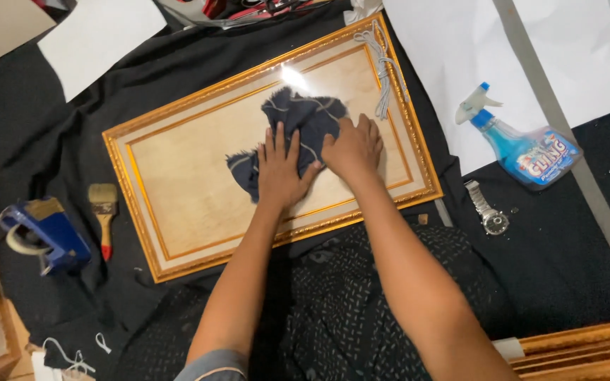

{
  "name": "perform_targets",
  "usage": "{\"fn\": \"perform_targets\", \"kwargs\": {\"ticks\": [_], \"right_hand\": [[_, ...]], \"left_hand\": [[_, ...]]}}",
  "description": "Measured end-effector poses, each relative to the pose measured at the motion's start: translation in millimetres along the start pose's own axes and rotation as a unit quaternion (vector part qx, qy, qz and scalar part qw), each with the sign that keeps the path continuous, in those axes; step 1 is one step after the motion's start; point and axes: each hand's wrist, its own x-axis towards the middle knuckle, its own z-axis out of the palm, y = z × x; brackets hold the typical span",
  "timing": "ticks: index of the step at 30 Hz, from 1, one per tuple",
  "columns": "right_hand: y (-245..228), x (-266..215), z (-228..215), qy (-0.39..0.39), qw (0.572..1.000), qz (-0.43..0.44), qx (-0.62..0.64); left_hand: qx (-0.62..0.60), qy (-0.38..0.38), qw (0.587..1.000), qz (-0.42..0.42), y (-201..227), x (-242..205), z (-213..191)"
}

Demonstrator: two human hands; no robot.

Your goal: The person wipes the glass surface and wooden frame of a picture frame with a cloth, then lifts the frame to clean the back panel and edges.

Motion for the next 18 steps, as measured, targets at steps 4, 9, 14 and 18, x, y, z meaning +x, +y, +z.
{"fn": "perform_targets", "kwargs": {"ticks": [4,9,14,18], "right_hand": [[16.5,4.0,14.3,0.012,0.999,-0.019,-0.032],[35.1,6.6,30.8,-0.001,0.998,-0.045,-0.051],[37.7,2.1,27.5,0.000,0.998,-0.052,-0.043],[27.9,-2.6,24.9,-0.015,0.998,-0.046,-0.030]], "left_hand": [[-0.010,-0.092,0.996,0.008,6.1,-70.6,-12.2],[-0.034,-0.192,0.981,0.010,15.5,-134.4,-32.3],[-0.060,-0.249,0.967,-0.006,27.2,-164.0,-53.1],[-0.053,-0.160,0.986,-0.017,17.7,-143.5,-21.9]]}}
